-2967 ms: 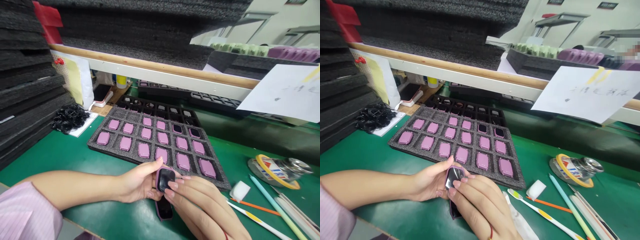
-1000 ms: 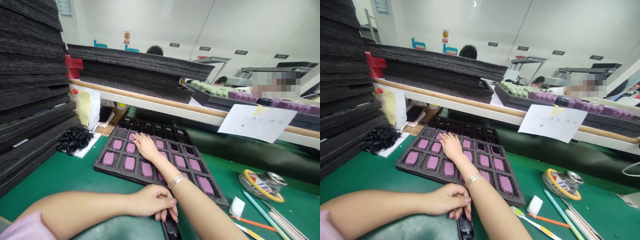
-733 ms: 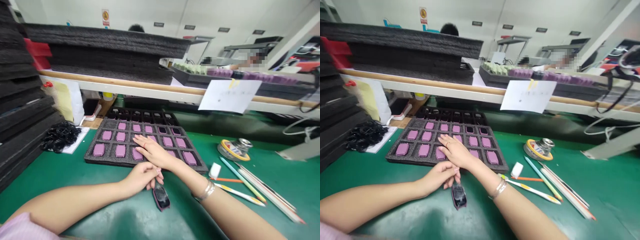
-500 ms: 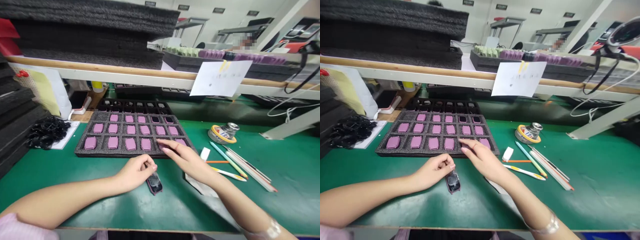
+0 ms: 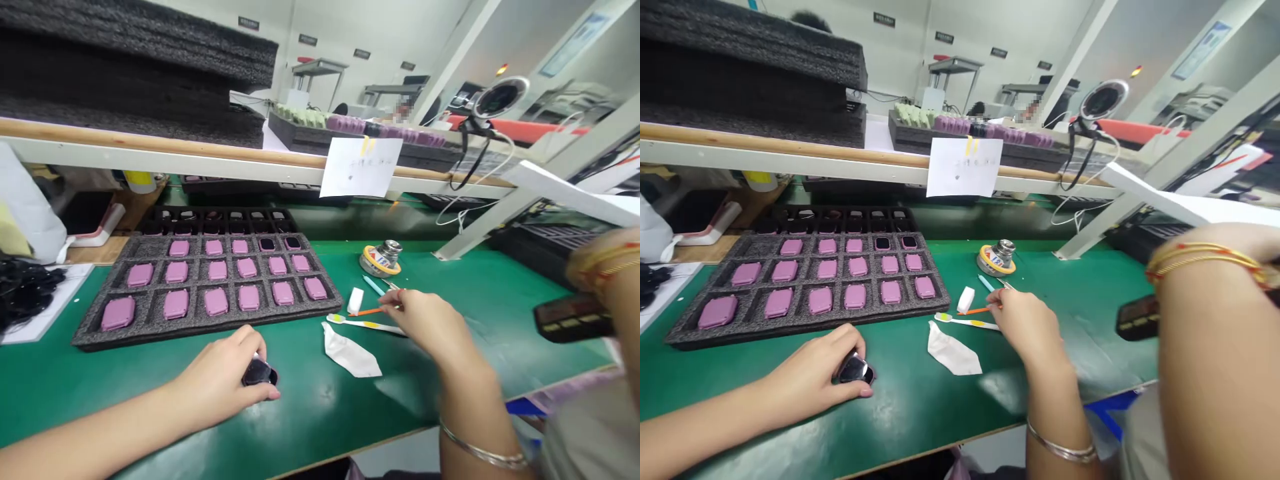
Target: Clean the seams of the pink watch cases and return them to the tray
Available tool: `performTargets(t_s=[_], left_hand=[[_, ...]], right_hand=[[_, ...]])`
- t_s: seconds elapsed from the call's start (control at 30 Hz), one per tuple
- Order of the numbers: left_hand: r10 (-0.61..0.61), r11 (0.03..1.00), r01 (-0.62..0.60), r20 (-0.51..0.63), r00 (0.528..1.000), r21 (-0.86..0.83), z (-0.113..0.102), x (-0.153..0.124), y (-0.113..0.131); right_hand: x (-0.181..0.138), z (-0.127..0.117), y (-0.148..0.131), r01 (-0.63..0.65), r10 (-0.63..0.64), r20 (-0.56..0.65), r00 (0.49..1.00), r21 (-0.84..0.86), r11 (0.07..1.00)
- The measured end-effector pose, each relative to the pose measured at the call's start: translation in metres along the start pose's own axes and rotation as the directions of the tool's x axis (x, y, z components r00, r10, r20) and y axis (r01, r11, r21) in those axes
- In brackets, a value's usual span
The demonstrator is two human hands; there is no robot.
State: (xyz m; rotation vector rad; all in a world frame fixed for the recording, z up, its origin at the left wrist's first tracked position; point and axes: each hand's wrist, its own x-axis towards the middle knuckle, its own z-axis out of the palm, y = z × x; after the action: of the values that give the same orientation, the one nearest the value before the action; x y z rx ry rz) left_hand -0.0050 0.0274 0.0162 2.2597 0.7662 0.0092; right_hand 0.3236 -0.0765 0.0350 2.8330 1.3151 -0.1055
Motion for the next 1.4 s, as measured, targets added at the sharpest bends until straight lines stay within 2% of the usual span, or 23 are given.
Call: performTargets(t_s=[0.17,0.33,0.43,0.5,0.6,0.7,0.83,0.9,0.97,1.07,1.17,1.3,1.4], left_hand=[[0.012,0.999,-0.011,0.023,1.0,-0.031,0.002,0.002,-0.004],[0.029,1.0,-0.029,0.007,1.0,-0.011,0.006,0.002,-0.008],[0.021,0.999,-0.021,-0.012,1.0,-0.027,0.008,0.001,-0.009],[0.012,0.999,-0.012,-0.013,1.0,-0.05,0.007,0.0,-0.008],[-0.002,0.995,0.002,0.0,1.0,-0.102,0.004,-0.001,-0.006],[-0.024,0.991,0.029,0.037,0.999,-0.134,-0.004,-0.001,-0.004],[-0.031,0.988,0.044,0.091,0.995,-0.146,-0.008,0.001,-0.004],[-0.018,0.987,0.033,0.093,0.995,-0.157,-0.006,0.002,-0.005],[-0.005,0.987,0.016,0.068,0.998,-0.16,-0.003,0.003,-0.006],[0.023,0.989,-0.019,0.028,0.999,-0.148,0.0,0.003,-0.008],[0.042,0.988,-0.035,0.043,0.998,-0.15,-0.002,0.005,-0.01],[0.043,0.979,-0.023,0.094,0.995,-0.204,-0.006,0.009,-0.012],[0.023,0.979,-0.004,0.09,0.996,-0.203,-0.006,0.01,-0.011]], right_hand=[[0.019,0.017,-0.005,0.065,-0.063,0.169,0.984,-0.006,0.998],[0.034,0.025,-0.013,0.085,-0.081,0.207,0.975,-0.013,0.996],[0.035,0.027,-0.016,0.105,-0.111,0.198,0.974,0.037,0.994],[0.036,0.026,-0.014,0.128,-0.144,0.158,0.977,0.111,0.986],[0.04,0.017,-0.002,0.137,-0.146,0.015,0.989,0.259,0.956],[0.05,0.0,0.021,0.085,-0.008,-0.181,0.983,0.422,0.903],[0.071,-0.016,0.048,0.049,0.239,-0.37,0.898,0.624,0.78],[0.081,-0.018,0.053,0.054,0.314,-0.401,0.861,0.685,0.726],[0.091,-0.017,0.053,0.058,0.349,-0.403,0.846,0.72,0.692],[0.1,-0.014,0.048,0.064,0.352,-0.397,0.847,0.735,0.675],[0.102,-0.016,0.043,0.075,0.338,-0.399,0.853,0.733,0.677],[0.093,-0.024,0.033,0.068,0.323,-0.38,0.867,0.732,0.678],[0.068,-0.022,0.012,0.106,0.293,-0.383,0.876,0.746,0.658]])
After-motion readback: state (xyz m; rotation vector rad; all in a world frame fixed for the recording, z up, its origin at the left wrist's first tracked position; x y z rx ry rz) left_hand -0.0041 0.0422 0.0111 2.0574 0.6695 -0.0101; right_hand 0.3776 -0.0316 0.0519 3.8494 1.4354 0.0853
